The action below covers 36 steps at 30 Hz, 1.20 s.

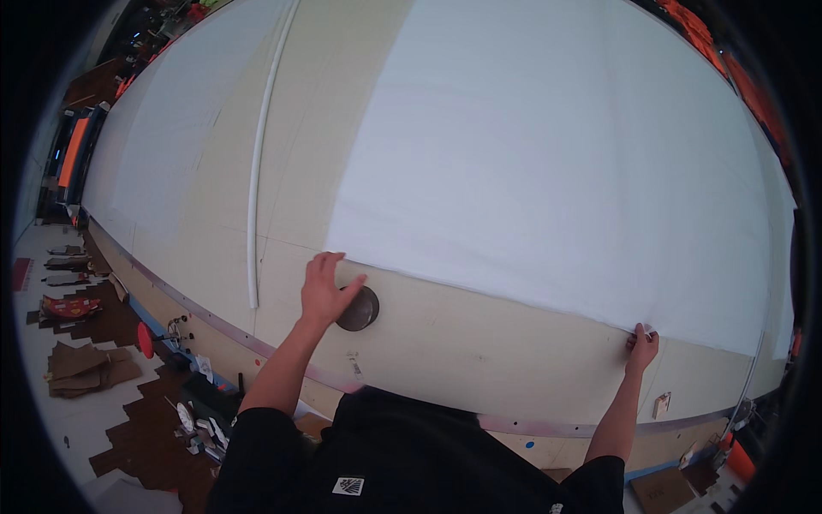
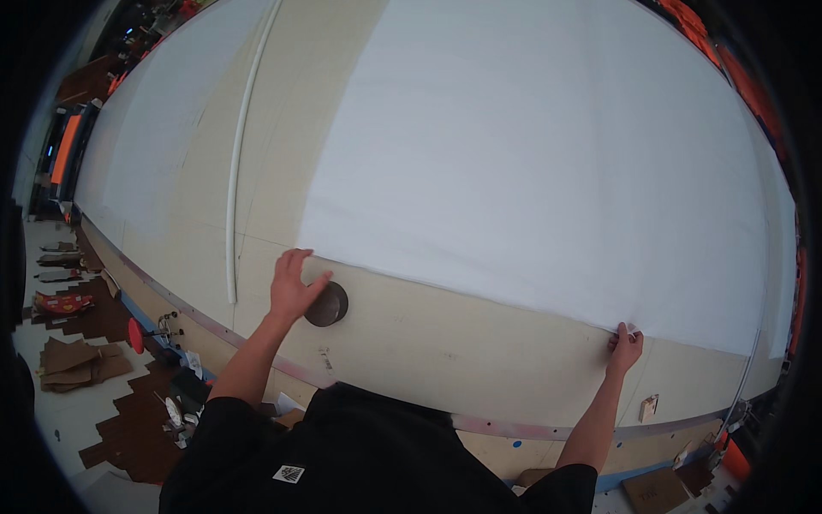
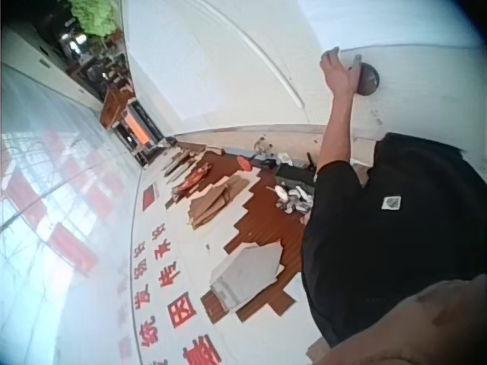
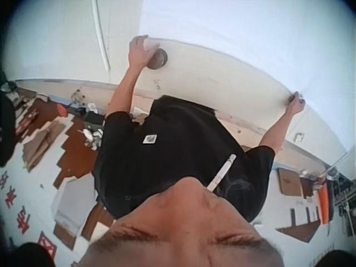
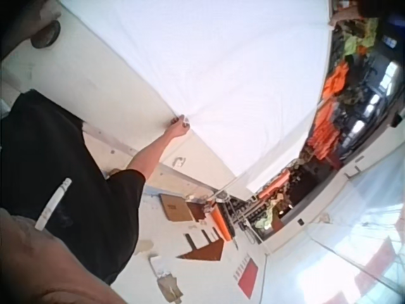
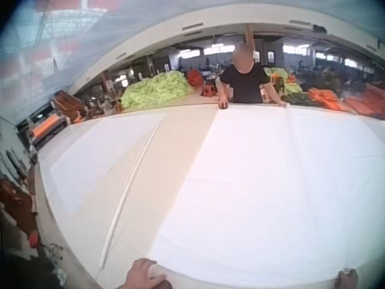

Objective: The person aligns a large white fabric sheet on a cutting table and uses a powered straight-edge cutter to slice the material into strips. The person repeatedly positions the fabric, operates the cutter, and removes the cut pieces.

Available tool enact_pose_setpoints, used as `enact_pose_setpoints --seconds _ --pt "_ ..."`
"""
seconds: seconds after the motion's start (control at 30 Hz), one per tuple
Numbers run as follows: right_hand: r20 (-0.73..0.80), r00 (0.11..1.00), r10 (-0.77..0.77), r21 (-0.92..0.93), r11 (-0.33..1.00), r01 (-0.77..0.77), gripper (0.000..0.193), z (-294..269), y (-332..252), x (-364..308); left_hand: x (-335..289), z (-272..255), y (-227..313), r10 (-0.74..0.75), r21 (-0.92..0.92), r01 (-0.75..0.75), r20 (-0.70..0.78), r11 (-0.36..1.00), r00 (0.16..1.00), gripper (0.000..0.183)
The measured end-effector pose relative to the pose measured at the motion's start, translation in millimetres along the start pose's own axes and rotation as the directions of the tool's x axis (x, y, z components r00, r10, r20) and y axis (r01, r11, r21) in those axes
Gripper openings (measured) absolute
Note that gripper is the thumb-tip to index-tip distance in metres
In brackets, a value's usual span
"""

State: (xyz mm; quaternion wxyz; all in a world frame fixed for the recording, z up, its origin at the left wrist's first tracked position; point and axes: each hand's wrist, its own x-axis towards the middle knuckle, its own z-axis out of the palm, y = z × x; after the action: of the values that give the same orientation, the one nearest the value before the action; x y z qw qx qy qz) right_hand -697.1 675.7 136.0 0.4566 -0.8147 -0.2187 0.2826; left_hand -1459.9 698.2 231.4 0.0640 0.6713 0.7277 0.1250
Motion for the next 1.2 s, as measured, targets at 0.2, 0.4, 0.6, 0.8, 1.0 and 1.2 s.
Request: enact_pose_setpoints --seconds 0.2,0.4,0.6,0.8,1.0,1.2 --pt "-0.016 1.0 -0.023 -0.055 0.998 0.022 0.03 2 9 5 -47 -11 42 -0.081 0.111 0.039 0.402 0.993 0.912 0.088" --pt "0.008 1.0 -0.011 -0.06 0.998 0.012 0.032 1 10 9 -19 -31 50 -0.167 0.084 0.145 0.408 0.986 0.898 0.09" --pt "-0.009 1.0 -0.016 -0.045 0.999 0.016 0.032 -4 12 11 71 -36 55 -0.209 0.083 0.193 0.308 0.978 0.928 0.091" --pt "-0.024 0.999 -0.035 -0.039 0.999 0.034 0.034 5 7 0 115 -2 25 -0.292 0.16 0.252 0.331 0.954 0.897 0.094" --pt "-0.045 0.999 0.004 -0.034 0.999 -0.005 0.046 11 -2 -9 128 16 2 -0.227 0.156 0.179 0.398 0.971 0.889 0.108" --pt "-0.149 0.984 0.095 0.191 0.979 -0.066 0.046 -2 1 -72 114 21 53 0.254 -0.062 -0.261 -0.098 0.963 0.962 0.083"
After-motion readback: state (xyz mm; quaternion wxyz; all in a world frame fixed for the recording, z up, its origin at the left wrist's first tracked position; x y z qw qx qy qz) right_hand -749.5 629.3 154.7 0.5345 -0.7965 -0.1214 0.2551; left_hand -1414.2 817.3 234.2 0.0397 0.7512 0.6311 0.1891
